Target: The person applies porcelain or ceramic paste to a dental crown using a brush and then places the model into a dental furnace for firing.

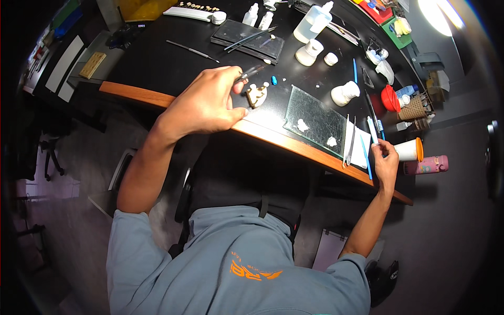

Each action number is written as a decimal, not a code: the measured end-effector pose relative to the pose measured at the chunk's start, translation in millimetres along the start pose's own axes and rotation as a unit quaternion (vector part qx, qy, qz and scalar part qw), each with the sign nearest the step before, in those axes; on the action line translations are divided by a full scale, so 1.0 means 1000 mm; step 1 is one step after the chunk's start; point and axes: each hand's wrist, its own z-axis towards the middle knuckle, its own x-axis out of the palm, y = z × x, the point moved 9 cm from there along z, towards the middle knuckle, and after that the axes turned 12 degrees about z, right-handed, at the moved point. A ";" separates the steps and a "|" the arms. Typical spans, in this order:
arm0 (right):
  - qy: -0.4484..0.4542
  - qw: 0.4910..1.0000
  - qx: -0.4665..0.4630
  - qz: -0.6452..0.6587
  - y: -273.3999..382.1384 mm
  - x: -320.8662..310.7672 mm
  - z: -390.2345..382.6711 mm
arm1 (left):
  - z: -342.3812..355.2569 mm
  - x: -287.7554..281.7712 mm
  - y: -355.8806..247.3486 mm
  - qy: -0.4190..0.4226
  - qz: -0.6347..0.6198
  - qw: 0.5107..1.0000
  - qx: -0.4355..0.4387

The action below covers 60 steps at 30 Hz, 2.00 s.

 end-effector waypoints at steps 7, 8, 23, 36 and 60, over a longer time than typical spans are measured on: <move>-0.032 0.999 0.007 0.001 0.005 -0.003 0.002 | 0.012 0.011 0.002 0.016 -0.016 0.999 -0.037; -0.049 0.998 0.009 0.035 0.004 -0.007 0.000 | 0.012 0.011 0.002 0.011 -0.014 0.999 -0.039; 0.118 0.913 -0.144 0.363 0.214 0.095 -0.080 | 0.017 0.016 0.000 -0.064 0.050 0.997 0.000; 0.064 0.930 -0.212 0.293 0.245 0.139 -0.068 | 0.011 0.011 -0.003 -0.135 0.037 0.990 0.034; 0.067 0.933 -0.200 0.292 0.250 0.146 -0.062 | 0.010 0.011 -0.002 -0.139 0.034 0.989 0.025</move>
